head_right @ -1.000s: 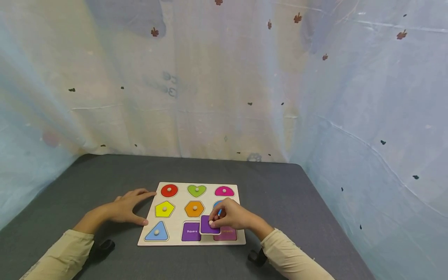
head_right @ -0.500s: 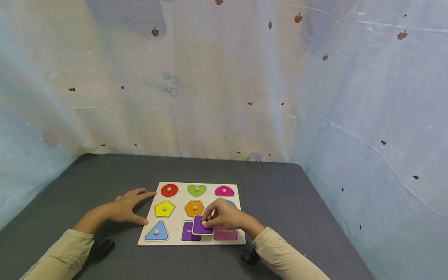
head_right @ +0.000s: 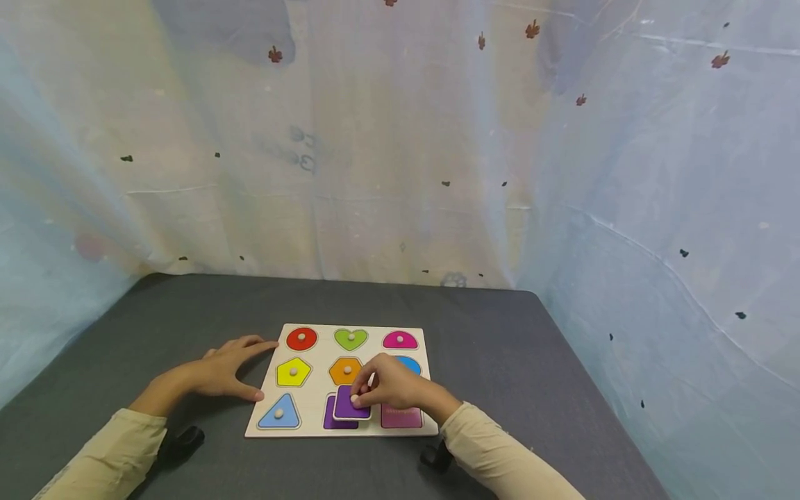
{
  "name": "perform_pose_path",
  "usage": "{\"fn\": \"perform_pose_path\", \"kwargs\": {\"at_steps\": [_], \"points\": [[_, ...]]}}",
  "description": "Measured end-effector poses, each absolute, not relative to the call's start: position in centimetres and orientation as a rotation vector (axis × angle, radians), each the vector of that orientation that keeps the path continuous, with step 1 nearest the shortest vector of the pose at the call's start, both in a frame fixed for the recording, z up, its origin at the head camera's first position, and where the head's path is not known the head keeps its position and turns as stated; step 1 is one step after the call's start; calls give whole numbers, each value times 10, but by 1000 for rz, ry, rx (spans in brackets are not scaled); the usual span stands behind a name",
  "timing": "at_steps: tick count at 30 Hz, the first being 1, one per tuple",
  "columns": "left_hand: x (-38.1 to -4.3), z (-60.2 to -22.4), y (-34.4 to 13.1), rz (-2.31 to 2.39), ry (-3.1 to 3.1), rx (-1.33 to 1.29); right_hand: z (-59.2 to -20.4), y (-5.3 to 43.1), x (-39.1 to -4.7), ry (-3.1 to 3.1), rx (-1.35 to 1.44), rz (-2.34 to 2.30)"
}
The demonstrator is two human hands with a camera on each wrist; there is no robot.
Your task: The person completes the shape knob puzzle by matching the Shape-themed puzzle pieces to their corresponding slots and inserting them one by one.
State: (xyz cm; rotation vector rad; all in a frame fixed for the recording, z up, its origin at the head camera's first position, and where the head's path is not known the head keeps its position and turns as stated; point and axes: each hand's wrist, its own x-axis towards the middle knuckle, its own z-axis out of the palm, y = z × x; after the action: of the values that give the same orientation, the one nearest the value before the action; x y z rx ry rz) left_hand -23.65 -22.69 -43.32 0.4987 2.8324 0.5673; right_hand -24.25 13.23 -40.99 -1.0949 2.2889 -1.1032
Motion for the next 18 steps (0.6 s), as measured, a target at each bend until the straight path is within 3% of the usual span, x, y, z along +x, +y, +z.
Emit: {"fn": "perform_pose_path", "kwargs": {"at_steps": [18], "points": [[-237,-432,-227,554,2832,483,-415,107,-238,2419,-1018,-918]]}}
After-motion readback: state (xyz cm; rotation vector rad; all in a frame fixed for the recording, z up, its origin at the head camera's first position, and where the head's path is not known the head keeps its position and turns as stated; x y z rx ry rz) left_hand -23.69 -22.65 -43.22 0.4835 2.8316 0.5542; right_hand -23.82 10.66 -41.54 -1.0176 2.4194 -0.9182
